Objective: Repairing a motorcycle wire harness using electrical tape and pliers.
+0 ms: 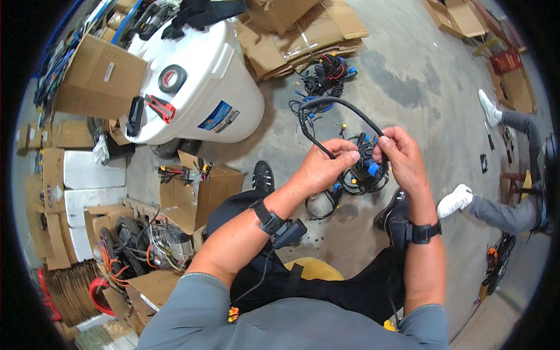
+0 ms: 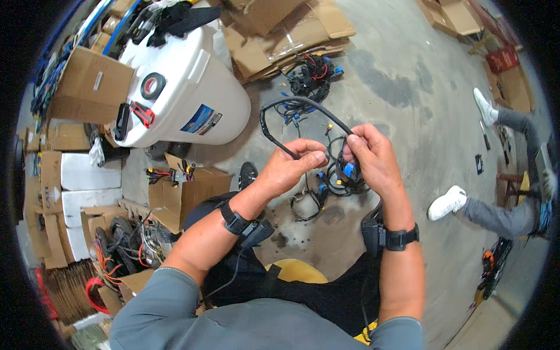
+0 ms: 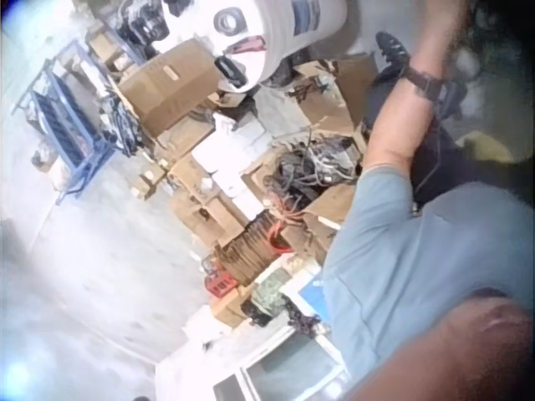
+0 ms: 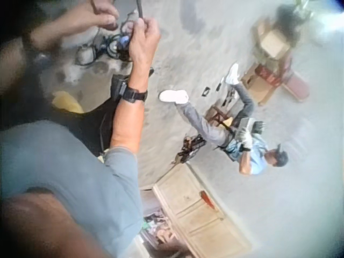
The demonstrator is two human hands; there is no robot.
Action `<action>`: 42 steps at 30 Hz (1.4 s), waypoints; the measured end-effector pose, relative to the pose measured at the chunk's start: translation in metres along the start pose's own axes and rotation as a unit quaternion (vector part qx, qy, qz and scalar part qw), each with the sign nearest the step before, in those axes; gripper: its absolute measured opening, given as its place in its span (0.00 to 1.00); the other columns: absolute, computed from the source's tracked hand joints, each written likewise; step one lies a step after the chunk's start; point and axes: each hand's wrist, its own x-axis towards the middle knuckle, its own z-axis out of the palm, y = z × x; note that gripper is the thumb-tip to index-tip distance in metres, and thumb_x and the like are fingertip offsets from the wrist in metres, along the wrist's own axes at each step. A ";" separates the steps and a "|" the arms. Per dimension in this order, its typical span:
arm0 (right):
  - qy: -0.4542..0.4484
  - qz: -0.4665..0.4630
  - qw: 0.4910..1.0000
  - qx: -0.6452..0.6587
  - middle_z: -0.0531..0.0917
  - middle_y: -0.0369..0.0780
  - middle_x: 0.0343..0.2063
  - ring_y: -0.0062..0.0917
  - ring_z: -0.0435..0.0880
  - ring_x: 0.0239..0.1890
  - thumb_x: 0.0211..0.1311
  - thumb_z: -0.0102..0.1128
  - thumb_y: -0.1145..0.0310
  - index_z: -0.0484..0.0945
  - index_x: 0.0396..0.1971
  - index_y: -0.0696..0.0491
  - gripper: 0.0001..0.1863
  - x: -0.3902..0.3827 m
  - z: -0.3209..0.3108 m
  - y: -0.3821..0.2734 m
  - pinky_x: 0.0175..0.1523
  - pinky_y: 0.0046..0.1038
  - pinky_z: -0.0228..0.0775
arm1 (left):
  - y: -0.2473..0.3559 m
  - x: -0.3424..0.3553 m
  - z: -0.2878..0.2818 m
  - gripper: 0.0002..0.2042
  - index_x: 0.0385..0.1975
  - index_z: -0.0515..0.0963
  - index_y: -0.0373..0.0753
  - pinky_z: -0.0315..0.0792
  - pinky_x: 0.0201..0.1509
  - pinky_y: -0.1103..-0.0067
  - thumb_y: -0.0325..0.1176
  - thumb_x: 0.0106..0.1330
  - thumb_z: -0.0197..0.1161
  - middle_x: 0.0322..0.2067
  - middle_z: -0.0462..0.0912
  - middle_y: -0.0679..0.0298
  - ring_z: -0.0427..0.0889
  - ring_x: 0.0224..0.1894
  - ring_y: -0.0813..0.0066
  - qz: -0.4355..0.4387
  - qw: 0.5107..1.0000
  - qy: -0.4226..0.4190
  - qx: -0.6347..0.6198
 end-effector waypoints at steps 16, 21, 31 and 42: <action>-0.077 -0.004 0.980 -0.185 0.81 0.39 0.36 0.20 0.79 0.34 0.47 0.72 0.72 0.68 0.53 0.56 0.31 -0.022 0.048 0.009 0.41 0.23 0.73 | 0.011 -0.009 0.014 0.38 0.70 0.44 0.37 0.69 0.58 0.72 0.48 0.70 0.55 0.64 0.59 0.50 0.68 0.60 0.65 0.041 0.996 -0.008 -0.074; -0.060 0.027 0.977 -0.201 0.81 0.41 0.38 0.24 0.79 0.39 0.49 0.71 0.68 0.72 0.49 0.56 0.26 -0.023 0.051 0.014 0.45 0.27 0.72 | 0.001 -0.012 0.020 0.37 0.70 0.44 0.34 0.60 0.66 0.70 0.44 0.70 0.56 0.65 0.57 0.49 0.58 0.68 0.62 0.076 0.988 0.007 -0.131; 0.026 -0.024 0.980 -0.195 0.77 0.33 0.25 0.14 0.73 0.24 0.50 0.67 0.72 0.73 0.41 0.57 0.18 -0.021 0.012 -0.006 0.31 0.20 0.68 | 0.004 -0.016 0.003 0.20 0.53 0.68 0.34 0.78 0.43 0.75 0.44 0.70 0.55 0.46 0.80 0.52 0.83 0.40 0.68 0.083 0.969 0.058 -0.225; 0.006 -0.127 0.944 -0.305 0.83 0.47 0.29 0.45 0.83 0.35 0.49 0.64 0.70 0.71 0.41 0.57 0.19 -0.016 0.004 0.006 0.39 0.39 0.73 | 0.019 -0.007 -0.027 0.12 0.44 0.74 0.34 0.78 0.38 0.77 0.35 0.69 0.58 0.36 0.83 0.55 0.83 0.34 0.71 0.041 0.978 0.109 -0.175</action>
